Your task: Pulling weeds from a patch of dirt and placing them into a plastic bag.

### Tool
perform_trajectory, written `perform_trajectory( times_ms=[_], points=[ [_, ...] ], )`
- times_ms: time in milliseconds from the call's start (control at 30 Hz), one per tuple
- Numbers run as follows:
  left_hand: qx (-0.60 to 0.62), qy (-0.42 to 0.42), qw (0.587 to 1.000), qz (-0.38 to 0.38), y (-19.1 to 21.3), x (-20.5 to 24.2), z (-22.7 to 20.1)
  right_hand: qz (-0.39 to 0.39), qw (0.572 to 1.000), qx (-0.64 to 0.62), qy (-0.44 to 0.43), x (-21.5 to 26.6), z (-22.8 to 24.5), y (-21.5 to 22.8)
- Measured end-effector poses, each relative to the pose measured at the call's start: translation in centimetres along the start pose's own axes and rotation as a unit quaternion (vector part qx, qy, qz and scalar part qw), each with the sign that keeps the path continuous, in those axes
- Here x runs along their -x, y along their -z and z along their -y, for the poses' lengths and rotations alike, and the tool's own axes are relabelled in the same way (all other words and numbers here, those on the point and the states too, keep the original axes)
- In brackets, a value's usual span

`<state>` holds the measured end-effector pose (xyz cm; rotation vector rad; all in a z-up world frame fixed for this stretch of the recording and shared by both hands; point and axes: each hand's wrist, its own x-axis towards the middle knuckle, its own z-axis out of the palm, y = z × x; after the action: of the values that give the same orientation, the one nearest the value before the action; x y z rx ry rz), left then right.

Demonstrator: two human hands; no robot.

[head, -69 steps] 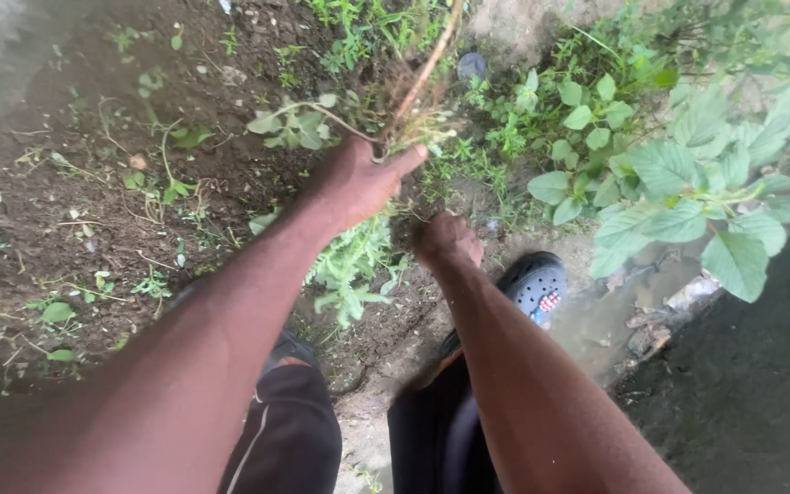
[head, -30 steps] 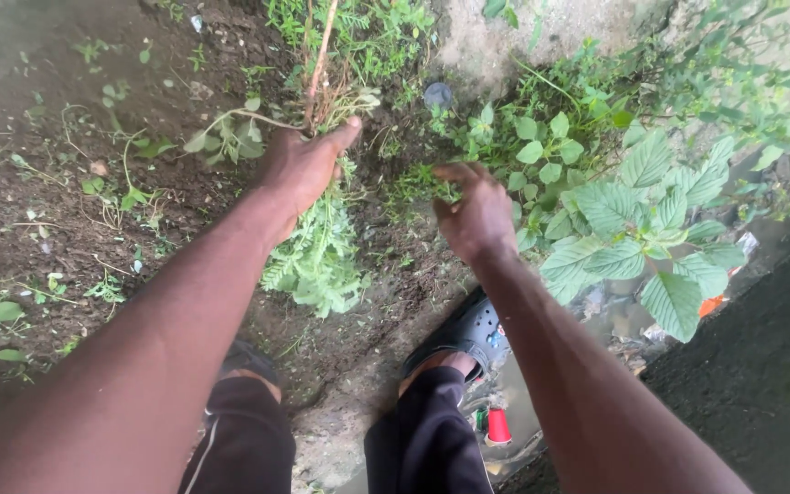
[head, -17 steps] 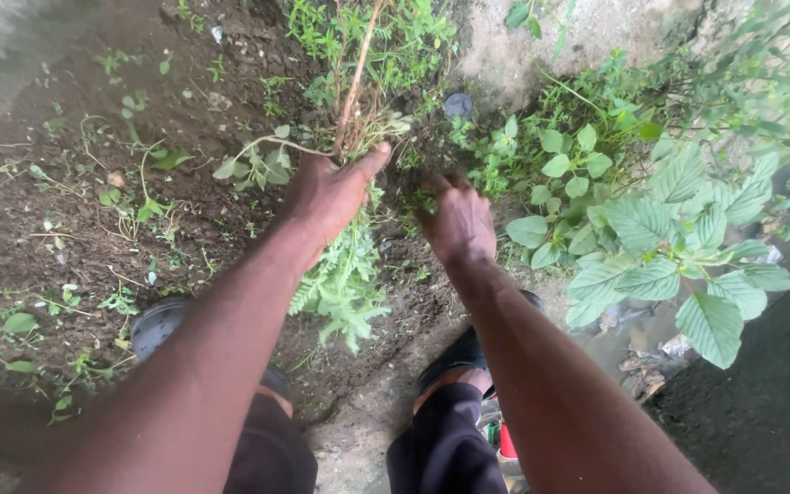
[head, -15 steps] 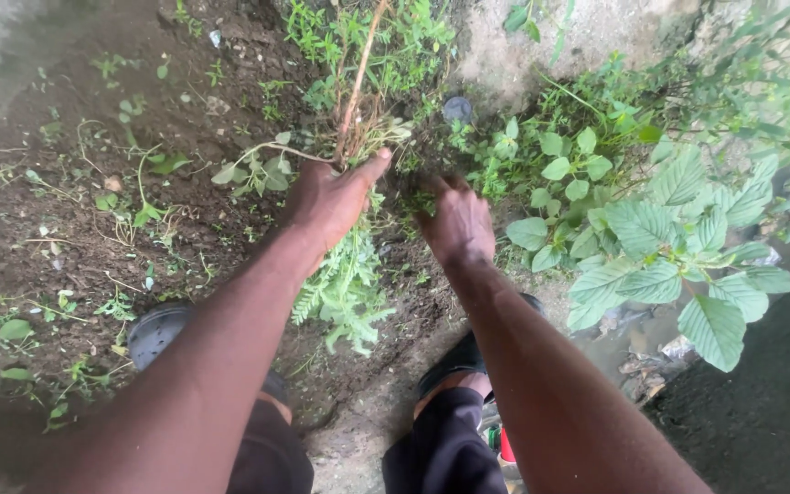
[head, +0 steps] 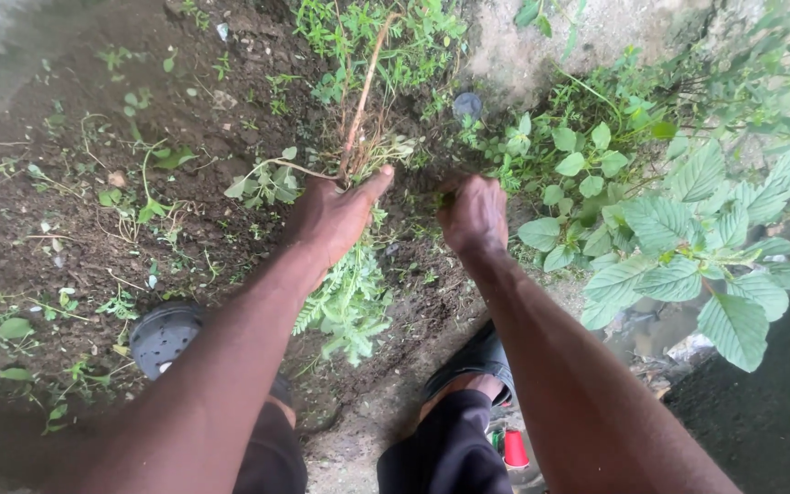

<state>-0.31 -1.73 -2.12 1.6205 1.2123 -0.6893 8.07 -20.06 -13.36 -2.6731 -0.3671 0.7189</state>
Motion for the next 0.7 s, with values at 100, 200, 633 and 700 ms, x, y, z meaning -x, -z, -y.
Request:
perform_trajectory(
  times_ms=[100,200,633,700],
  points=[
    [0.028,-0.025,0.999,0.003,-0.5,-0.4,0.8,-0.012,1.0,-0.022,-0.016,0.3,-0.3,0.5],
    [0.004,0.021,0.999,0.026,-0.4,0.4,0.5,-0.016,0.998,-0.033,-0.049,0.0,-0.2,2.1],
    [0.03,0.025,0.999,0.032,1.1,2.2,-1.1,-0.078,0.969,-0.228,-0.049,0.2,7.9,19.4],
    [0.036,0.035,0.998,0.035,1.5,2.9,-1.7,-0.097,0.922,-0.362,-0.094,0.0,8.8,19.9]
  ],
)
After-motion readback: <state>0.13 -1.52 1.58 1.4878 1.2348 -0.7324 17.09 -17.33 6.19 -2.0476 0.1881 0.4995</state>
